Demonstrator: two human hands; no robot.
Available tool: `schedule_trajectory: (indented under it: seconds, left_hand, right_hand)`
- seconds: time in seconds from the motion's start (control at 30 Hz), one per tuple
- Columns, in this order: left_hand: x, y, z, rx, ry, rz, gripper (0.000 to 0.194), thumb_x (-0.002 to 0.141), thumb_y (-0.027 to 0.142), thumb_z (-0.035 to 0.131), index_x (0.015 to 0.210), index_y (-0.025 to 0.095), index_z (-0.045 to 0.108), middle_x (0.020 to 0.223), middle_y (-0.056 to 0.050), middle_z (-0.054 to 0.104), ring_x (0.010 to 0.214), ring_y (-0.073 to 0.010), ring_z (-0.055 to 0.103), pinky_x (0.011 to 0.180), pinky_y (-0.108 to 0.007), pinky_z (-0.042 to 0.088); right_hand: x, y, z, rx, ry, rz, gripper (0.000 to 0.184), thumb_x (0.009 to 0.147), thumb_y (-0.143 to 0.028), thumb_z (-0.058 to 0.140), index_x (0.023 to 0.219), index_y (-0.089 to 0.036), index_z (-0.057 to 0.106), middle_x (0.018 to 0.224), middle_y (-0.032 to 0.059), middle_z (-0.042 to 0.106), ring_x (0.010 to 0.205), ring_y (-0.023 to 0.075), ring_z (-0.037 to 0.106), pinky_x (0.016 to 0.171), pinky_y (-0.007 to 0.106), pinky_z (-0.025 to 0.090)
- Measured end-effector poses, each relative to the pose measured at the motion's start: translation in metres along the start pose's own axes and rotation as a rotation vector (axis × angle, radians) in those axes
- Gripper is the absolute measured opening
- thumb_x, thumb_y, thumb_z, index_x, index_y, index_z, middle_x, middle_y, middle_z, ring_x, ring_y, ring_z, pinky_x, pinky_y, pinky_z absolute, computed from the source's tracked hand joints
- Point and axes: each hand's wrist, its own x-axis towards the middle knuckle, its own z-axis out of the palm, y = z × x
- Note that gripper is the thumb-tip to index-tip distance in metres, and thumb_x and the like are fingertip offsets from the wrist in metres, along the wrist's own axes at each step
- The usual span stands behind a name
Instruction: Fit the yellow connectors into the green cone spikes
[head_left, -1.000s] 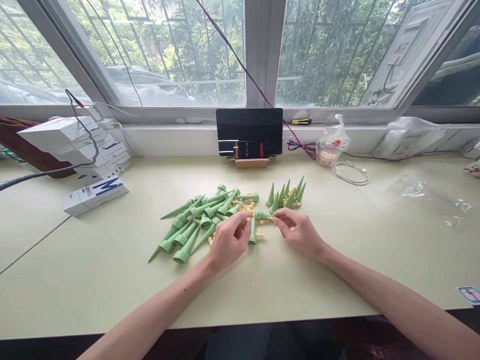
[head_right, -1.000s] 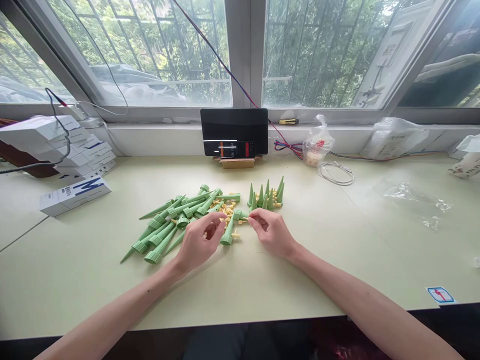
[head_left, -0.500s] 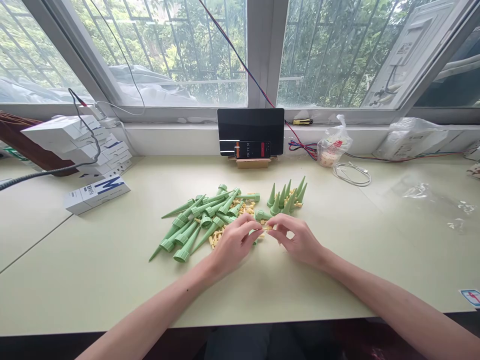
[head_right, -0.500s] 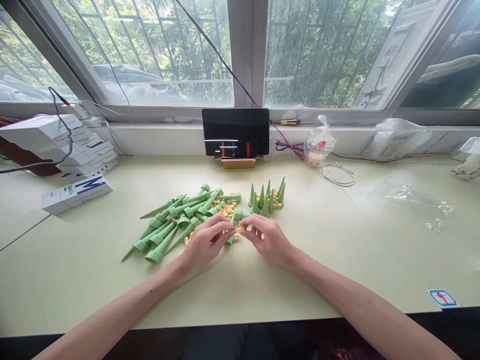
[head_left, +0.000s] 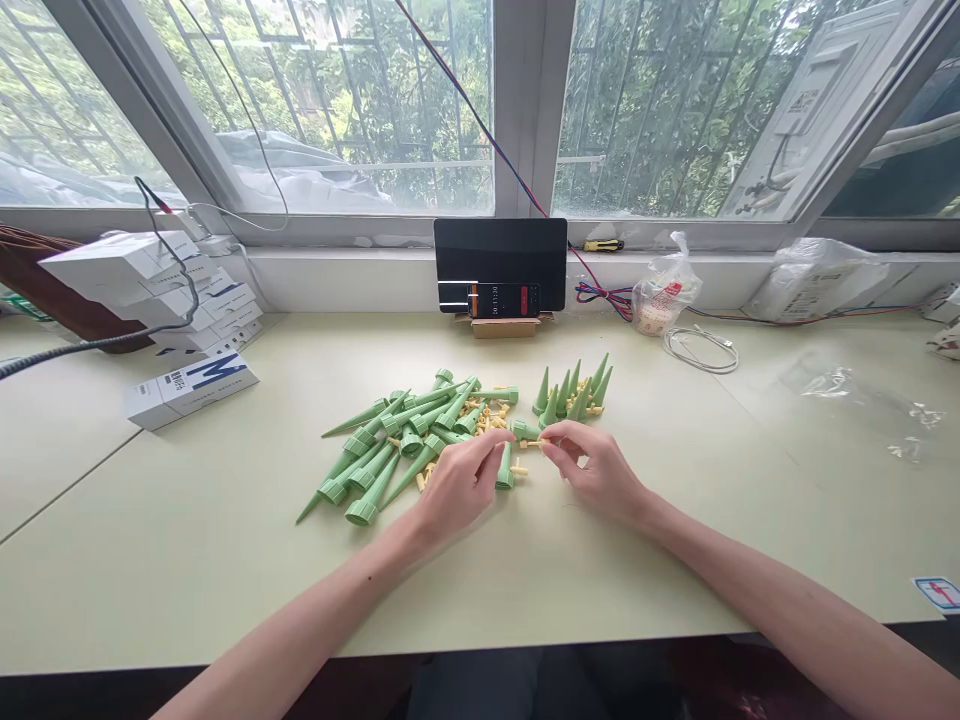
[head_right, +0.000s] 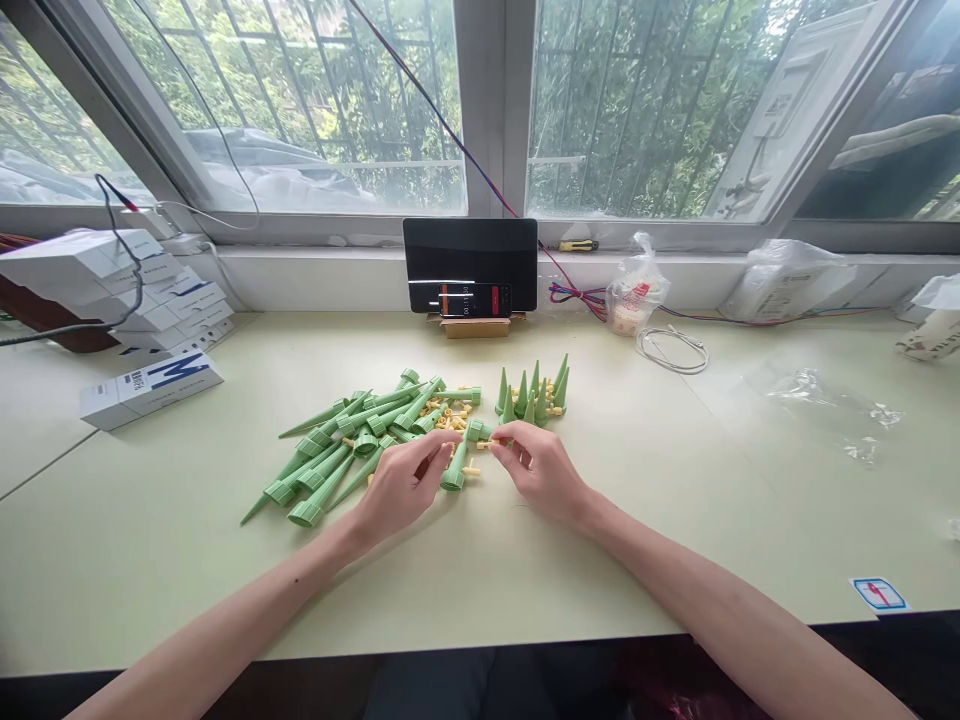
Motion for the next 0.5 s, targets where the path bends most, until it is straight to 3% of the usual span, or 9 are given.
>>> schedule_trajectory:
  seconds: [0.23, 0.4, 0.5]
  left_hand:
    - [0.0012, -0.0029, -0.0014, -0.032, -0.019, 0.061, 0.034, 0.091, 0.003, 0.033, 0.103, 0.019, 0.060, 0.075, 0.000, 0.062, 0.060, -0.0108, 0.053, 0.060, -0.021, 0.043]
    - [0.0030, 0.0001, -0.0018, -0.054, 0.023, -0.042, 0.022, 0.098, 0.018, 0.040, 0.110, 0.019, 0.058, 0.092, -0.003, 0.060, 0.055, -0.0087, 0.045, 0.057, -0.022, 0.042]
    - [0.0024, 0.0016, -0.0003, -0.030, -0.015, -0.086, 0.017, 0.096, 0.026, 0.049, 0.107, 0.020, 0.060, 0.087, -0.001, 0.059, 0.050, -0.0077, 0.041, 0.054, -0.022, 0.039]
  right_hand:
    - [0.0015, 0.0004, -0.0005, 0.002, -0.018, 0.017, 0.023, 0.097, -0.039, 0.052, 0.093, -0.019, 0.063, 0.079, 0.0044, 0.065, 0.057, 0.0144, 0.056, 0.054, 0.028, 0.048]
    - [0.0016, 0.0015, -0.0002, 0.008, -0.017, 0.019, 0.021, 0.097, -0.037, 0.052, 0.094, -0.019, 0.062, 0.079, 0.0045, 0.065, 0.058, 0.0145, 0.055, 0.055, 0.028, 0.048]
    - [0.0017, 0.0019, -0.0001, 0.002, -0.012, 0.013, 0.019, 0.097, -0.035, 0.053, 0.093, -0.019, 0.062, 0.079, 0.0043, 0.065, 0.060, 0.0147, 0.055, 0.055, 0.028, 0.047]
